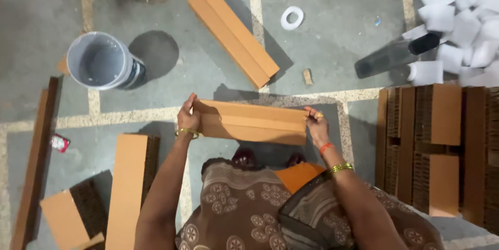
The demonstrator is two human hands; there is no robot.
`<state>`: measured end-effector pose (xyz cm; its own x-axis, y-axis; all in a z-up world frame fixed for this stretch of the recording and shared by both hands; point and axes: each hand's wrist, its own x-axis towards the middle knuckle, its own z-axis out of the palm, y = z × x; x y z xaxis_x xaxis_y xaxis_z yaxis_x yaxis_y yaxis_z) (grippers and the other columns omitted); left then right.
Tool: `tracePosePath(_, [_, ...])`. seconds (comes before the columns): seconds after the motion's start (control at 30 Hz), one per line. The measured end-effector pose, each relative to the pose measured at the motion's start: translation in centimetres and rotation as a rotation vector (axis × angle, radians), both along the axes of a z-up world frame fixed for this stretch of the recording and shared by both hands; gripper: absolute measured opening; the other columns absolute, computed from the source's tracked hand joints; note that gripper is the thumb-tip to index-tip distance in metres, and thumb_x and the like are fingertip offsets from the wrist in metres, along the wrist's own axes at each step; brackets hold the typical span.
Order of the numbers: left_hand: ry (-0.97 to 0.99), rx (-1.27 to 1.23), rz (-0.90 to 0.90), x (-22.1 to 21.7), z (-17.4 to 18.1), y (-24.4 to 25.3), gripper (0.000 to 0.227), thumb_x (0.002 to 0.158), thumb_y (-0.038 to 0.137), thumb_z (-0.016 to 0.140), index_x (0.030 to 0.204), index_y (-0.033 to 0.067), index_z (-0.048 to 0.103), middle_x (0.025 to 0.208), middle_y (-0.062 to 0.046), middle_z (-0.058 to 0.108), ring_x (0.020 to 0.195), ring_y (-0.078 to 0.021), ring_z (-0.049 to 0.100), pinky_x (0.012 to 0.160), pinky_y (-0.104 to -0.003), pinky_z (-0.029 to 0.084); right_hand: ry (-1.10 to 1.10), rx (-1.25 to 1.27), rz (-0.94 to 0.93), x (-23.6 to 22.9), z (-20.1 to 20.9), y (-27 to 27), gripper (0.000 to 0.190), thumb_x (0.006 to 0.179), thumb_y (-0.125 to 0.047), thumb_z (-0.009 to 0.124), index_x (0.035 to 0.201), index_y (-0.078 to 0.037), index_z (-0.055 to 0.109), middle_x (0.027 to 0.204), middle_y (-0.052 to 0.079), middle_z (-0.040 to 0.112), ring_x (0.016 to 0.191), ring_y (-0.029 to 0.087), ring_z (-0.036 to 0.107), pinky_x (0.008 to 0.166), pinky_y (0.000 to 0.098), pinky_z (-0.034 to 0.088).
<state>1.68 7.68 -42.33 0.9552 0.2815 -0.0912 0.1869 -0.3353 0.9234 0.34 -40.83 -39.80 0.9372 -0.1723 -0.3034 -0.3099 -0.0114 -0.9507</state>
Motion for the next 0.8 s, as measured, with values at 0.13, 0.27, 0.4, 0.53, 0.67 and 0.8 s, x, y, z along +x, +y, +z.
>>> tracePosePath(0.13, [-0.050, -0.113, -0.038, -0.4, 0.9, 0.9, 0.075, 0.079, -0.017, 0.050, 0.147, 0.0137, 0.055, 0.145, -0.010, 0.059, 0.135, -0.0264, 0.056, 0.111, -0.033, 0.049, 0.023, -0.348, 0.103, 0.0, -0.5, 0.8, 0.041, 0.097, 0.005, 0.057, 0.135, -0.007, 0.068, 0.117, 0.003, 0.070, 0.101, 0.013, 0.063, 0.090, 0.0256, 0.053])
tracePosePath(0.27, [0.193, 0.270, -0.141, -0.9, 2.8, 1.7, 0.071, 0.091, -0.005, 0.056, 0.156, 0.0216, 0.048, 0.141, -0.010, 0.058, 0.128, -0.0321, 0.059, 0.110, -0.039, 0.049, -0.028, -0.969, 0.384, -0.5, 3.6, 2.6, 0.052, 0.101, -0.006, 0.059, 0.152, -0.014, 0.055, 0.146, 0.013, 0.059, 0.127, 0.027, 0.060, 0.109, 0.0388, 0.053])
tracePosePath(0.4, [0.124, 0.683, -0.303, 0.5, 2.2, 1.9, 0.071, 0.090, 0.001, 0.054, 0.157, 0.0185, 0.038, 0.161, -0.007, 0.038, 0.144, -0.0304, 0.041, 0.116, -0.048, 0.036, -0.104, -1.274, 0.656, -1.0, 10.6, 7.1, 0.080, 0.090, -0.029, 0.071, 0.157, -0.015, 0.030, 0.166, 0.017, 0.022, 0.152, 0.038, 0.021, 0.121, 0.0636, 0.010])
tracePosePath(0.53, [0.193, 1.006, -0.493, -0.5, 4.2, 1.5, 0.077, 0.096, 0.002, 0.051, 0.167, 0.0157, 0.025, 0.173, 0.000, 0.023, 0.157, -0.0254, 0.027, 0.126, -0.055, 0.025, 0.078, -1.166, 0.871, -2.2, 12.9, 8.4, 0.085, 0.088, -0.036, 0.068, 0.159, -0.027, 0.020, 0.167, 0.017, 0.005, 0.157, 0.039, 0.002, 0.125, 0.0645, -0.004])
tracePosePath(0.67, [0.327, 1.207, -0.781, -0.6, 10.0, -1.4, 0.096, 0.088, 0.017, 0.065, 0.166, 0.0234, 0.010, 0.172, -0.004, 0.010, 0.157, -0.0345, 0.008, 0.120, -0.066, 0.012, -0.043, -1.416, 0.927, -2.1, 9.0, 7.3, 0.082, 0.095, -0.007, 0.051, 0.166, -0.030, 0.019, 0.173, 0.018, 0.001, 0.156, 0.042, 0.001, 0.117, 0.0668, -0.005])
tracePosePath(0.8, [0.432, 1.167, -0.872, 0.3, 13.7, -2.9, 0.122, 0.075, 0.038, 0.083, 0.161, 0.0164, -0.001, 0.169, -0.011, 0.001, 0.154, -0.0408, -0.006, 0.116, -0.075, 0.003, -0.056, -1.312, 0.880, -2.5, 5.9, 6.6, 0.064, 0.104, -0.013, 0.035, 0.163, -0.033, 0.022, 0.170, 0.020, 0.005, 0.155, 0.047, 0.005, 0.119, 0.0693, -0.003])
